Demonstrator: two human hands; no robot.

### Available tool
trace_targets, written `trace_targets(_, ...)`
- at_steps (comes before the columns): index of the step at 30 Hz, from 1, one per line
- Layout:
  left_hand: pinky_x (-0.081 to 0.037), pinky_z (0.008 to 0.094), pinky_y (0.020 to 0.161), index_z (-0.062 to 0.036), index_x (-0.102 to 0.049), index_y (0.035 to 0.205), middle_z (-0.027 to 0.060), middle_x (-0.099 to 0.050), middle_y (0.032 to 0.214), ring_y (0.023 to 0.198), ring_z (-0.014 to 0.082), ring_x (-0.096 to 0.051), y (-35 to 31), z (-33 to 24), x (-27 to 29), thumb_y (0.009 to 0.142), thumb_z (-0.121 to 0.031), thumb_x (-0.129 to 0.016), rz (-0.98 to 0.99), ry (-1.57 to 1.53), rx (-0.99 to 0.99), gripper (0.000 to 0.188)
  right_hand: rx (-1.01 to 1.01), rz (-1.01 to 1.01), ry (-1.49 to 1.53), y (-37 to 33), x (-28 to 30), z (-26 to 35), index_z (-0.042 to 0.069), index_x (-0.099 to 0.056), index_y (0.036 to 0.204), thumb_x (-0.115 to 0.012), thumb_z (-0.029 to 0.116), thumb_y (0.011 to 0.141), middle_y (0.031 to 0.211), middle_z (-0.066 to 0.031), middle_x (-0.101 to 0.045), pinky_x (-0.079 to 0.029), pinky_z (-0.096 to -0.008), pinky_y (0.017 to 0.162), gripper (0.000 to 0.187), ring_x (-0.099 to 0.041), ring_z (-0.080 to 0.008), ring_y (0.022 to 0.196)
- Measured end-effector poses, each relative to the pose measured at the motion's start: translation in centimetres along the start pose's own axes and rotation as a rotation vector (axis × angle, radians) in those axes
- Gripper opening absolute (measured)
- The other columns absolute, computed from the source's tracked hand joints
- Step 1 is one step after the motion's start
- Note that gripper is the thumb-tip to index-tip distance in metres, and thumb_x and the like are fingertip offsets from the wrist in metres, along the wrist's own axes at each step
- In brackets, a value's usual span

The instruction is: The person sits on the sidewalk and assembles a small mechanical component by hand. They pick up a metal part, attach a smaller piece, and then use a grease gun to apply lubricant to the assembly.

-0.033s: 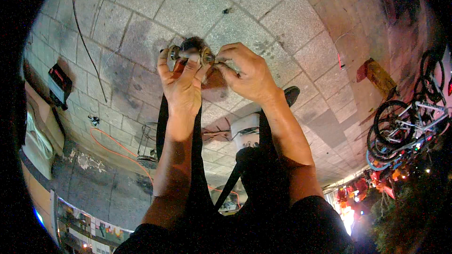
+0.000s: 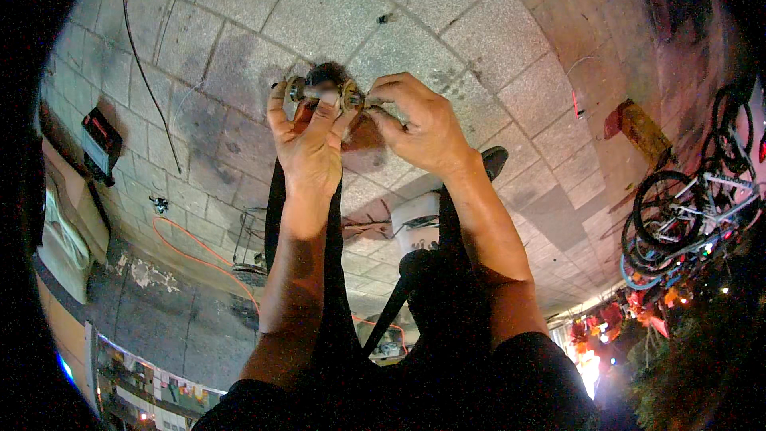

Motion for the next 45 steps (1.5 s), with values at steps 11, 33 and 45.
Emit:
trace_targets(11, -0.057, 0.0361, 0.090, -0.0135, -0.037, 0.141, 0.0108, -0.062, 0.119, 0.106, 0.0182, -0.063, 0.0, 0.0, -1.0, 0.092, 0.009, -0.071, -0.023, 0.046, 0.017, 0.064, -0.096, 0.062, 0.011, -0.7, 0.9, -1.0, 0.003, -0.067, 0.106, -0.078, 0.002, 0.083, 0.106, -0.0145, -0.070, -0.057, -0.0357, 0.083, 0.025, -0.072, -0.0300, 0.097)
trace_targets(33, -0.058, 0.0323, 0.083, -0.0119, -0.032, 0.143, 0.0128, -0.063, 0.114, 0.099, 0.0186, -0.065, 0.0, 0.5, -1.5, 0.090, 0.011, -0.072, -0.027, 0.142, -0.035, 0.070, -0.462, -0.001, 0.343, -2.0, 0.6, -1.6, 0.001, -0.067, 0.110, -0.078, 0.003, 0.088, 0.095, -0.0046, -0.070, -0.054, -0.0272, 0.075, 0.024, -0.067, -0.0110, 0.090)
trace_targets(45, -0.058, 0.0326, 0.082, -0.0108, -0.032, 0.142, 0.0129, -0.063, 0.113, 0.098, 0.0186, -0.065, 0.0, 0.3, -2.1, 0.089, 0.010, -0.073, -0.043, 0.195, 0.002, 0.070, -0.112, -0.044, 0.051, -1.6, 0.7, -1.0, 0.001, -0.070, 0.107, -0.075, -0.008, 0.082, 0.105, -0.0118, -0.073, -0.056, -0.0314, 0.087, 0.027, -0.071, -0.0209, 0.100)
Point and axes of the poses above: each hand's wrist, its own y-axis towards the middle knuckle, its own x-axis out of the back of the hand, z = x × y, the point moved 1 cm from there along y, towards the middle knuckle
